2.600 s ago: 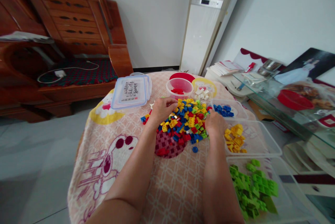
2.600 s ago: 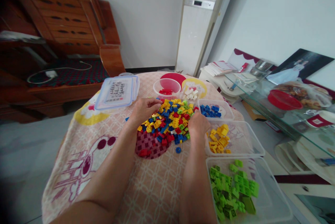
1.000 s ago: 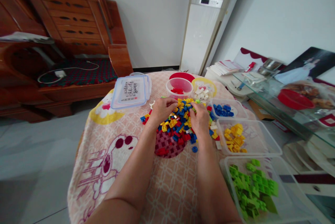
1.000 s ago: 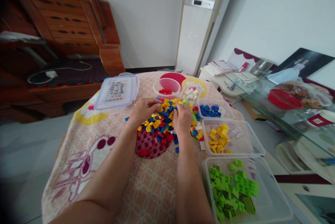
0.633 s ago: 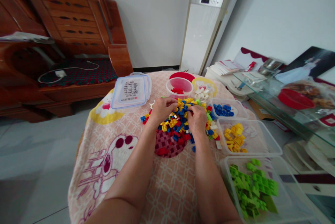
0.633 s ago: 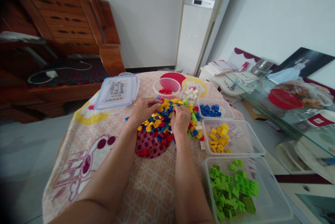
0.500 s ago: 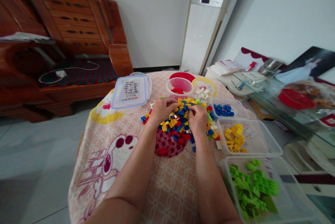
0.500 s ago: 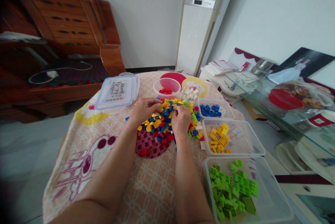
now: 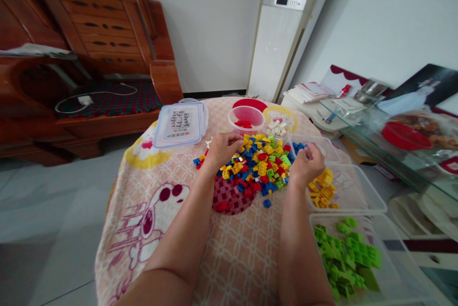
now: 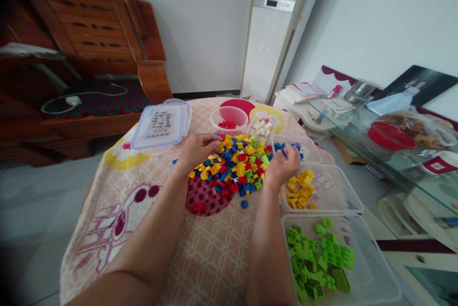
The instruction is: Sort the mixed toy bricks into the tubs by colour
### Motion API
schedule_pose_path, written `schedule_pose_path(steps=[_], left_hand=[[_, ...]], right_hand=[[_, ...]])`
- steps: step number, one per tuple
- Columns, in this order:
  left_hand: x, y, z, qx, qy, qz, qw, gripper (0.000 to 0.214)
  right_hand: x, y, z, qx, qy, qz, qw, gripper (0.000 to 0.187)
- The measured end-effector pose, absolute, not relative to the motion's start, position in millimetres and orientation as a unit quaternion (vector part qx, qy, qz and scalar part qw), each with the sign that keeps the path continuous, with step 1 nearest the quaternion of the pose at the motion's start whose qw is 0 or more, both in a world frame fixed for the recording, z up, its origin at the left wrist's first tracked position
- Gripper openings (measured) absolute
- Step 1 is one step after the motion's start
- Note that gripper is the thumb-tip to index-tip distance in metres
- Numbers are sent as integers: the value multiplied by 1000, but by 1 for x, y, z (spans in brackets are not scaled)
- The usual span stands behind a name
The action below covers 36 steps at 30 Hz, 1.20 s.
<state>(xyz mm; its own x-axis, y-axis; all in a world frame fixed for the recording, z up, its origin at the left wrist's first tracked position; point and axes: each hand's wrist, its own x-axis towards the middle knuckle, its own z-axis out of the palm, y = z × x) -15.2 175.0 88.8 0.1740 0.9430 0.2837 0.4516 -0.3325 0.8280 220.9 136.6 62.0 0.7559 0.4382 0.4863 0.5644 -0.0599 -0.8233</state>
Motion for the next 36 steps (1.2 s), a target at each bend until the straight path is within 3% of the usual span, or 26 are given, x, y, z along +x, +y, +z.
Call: schedule_pose_path(steps=[6,12,16,19,23,28,33,36], left_hand=[[-16,178,85,710,490,414,293,29],[-17,179,85,712,492,413,285,29],[-17,178,86,709,493,414,288,29],[-17,178,85,707,491,417,293,30],[-17,178,84,707,488,419,294,30],[-18,179,82,709,489,415,293,31],[-17,180,80,711,487,415,291,30],[-17,180,80,715,484,412,291,30]], right_hand=[[203,142,61,-635,-482,-30,602,25],[163,142,61,-561,-671,32,484,17],[152,140,56,-553,-729,48,399,24],[152,140,53,-562,-730,56,385,26],[157,141,57,-558,-716,70,414,24],[170,141,64,-570,-642,79,507,18],[190,142,61,-634,-446,108,622,26],[200,146,56,-599,-317,159,718,32]])
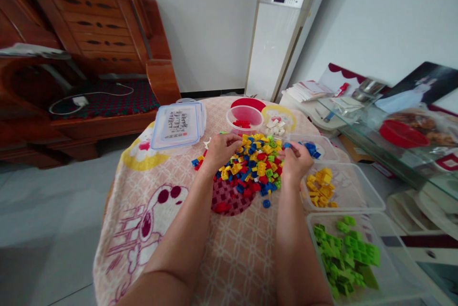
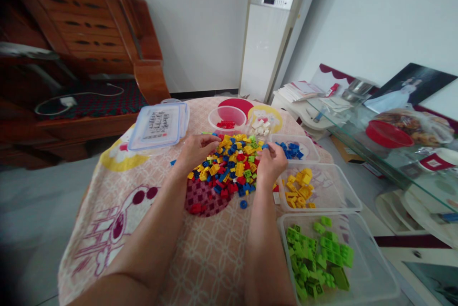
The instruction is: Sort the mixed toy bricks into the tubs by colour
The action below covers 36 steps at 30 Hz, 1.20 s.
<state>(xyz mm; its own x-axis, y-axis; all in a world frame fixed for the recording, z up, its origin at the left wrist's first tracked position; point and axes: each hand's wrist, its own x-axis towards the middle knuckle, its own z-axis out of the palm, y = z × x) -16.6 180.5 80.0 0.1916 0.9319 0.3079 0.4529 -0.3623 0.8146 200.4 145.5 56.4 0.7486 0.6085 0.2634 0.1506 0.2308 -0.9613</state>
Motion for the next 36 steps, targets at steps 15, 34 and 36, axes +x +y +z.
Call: schedule_pose_path(steps=[15,34,36], left_hand=[[-16,182,75,705,489,420,297,31],[-13,181,77,697,487,432,301,31],[-12,180,78,696,490,428,304,30]], right_hand=[[229,154,41,-560,-182,141,796,60],[146,138,49,-614,-686,13,391,25],[149,139,49,-616,-667,19,419,22]])
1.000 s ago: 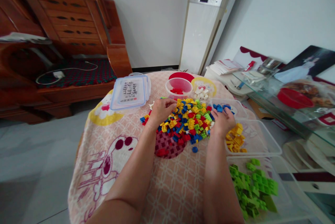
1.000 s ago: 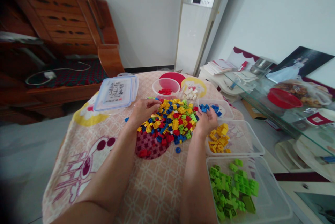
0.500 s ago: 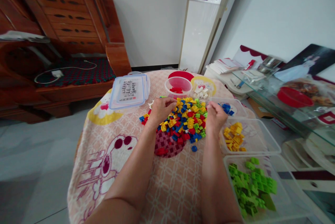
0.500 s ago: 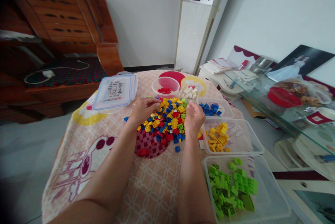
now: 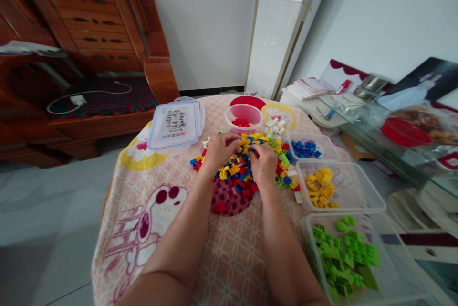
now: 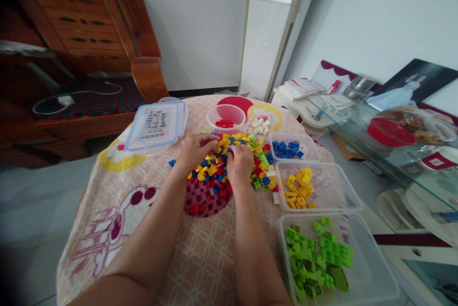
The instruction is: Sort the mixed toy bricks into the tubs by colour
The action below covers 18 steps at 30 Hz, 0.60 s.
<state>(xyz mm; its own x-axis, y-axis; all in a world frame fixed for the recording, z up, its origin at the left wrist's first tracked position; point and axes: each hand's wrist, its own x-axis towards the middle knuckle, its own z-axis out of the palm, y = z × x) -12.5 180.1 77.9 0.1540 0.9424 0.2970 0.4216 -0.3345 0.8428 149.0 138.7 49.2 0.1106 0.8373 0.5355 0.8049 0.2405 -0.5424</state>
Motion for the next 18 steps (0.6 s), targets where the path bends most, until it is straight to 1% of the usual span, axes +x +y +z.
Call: schedule_pose_path(steps=[3,6,9,12,15,16,18], left_hand=[[-12,179,79,695,493,428,303,30],[-12,179,78,691,492,435,301,31],[-13,179,77,685,492,441,307,31],[-13,180,77,683,492,444,306,30],[-13,181,77,688,493,441,299,30],[-13,181,78,690,492,440,298,30],[-12,181,78,692,488,440,300,30]], right_hand=[[157,140,50,-614,-646,26,453,22],[164,141,50,-615,-637,20,464,22],[164,142,49,-609,-653,14,450,25],[158,141,49,-608,-681,7,407,29],[152,140,50,-622,-690,7,369,27],[151,140,50,-625,-687,9,370,26],[152,140,51,-624,-671,14,400,24]])
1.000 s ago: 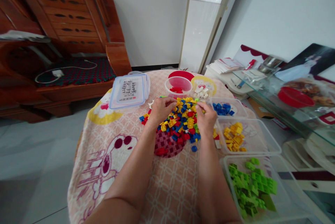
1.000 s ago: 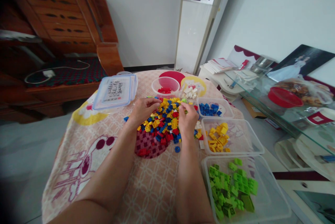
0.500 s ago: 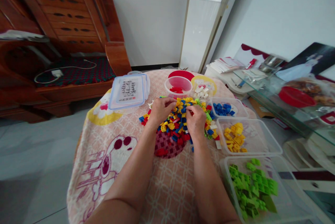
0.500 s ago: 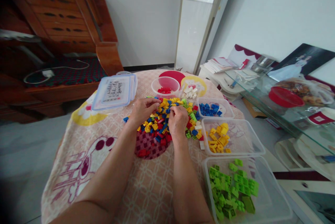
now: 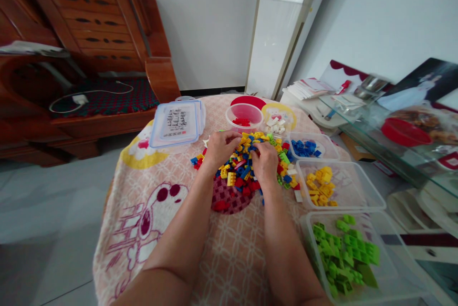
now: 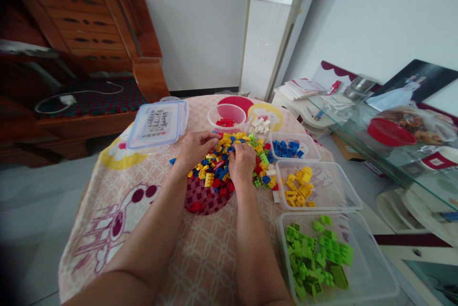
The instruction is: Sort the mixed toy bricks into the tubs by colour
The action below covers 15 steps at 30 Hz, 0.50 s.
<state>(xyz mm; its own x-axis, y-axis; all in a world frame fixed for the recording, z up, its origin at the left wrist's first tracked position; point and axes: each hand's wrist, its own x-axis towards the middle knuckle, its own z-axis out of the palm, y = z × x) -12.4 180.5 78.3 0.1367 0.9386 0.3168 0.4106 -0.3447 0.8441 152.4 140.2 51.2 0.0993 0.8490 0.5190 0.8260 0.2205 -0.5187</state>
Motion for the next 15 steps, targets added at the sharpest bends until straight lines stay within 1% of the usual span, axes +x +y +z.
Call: schedule_pose_path(steps=[3,9,12,14,15], left_hand=[[-12,180,79,693,487,437,304,30],[-12,178,80,692,494,434,298,29],[-11,178,80,694,492,431,299,30],[-11,178,80,695,490,430,302,30],[-11,178,80,696,489,429,304,30]], right_hand=[[162,141,53,-621,-617,18,482,24],[196,146,48,-644,-437,49,626,34],[209,150,44,-613,-315,111,716,49],[215,151,43,-595,-259,132,749,59],[218,150,43,-595,-249,127,753,61]])
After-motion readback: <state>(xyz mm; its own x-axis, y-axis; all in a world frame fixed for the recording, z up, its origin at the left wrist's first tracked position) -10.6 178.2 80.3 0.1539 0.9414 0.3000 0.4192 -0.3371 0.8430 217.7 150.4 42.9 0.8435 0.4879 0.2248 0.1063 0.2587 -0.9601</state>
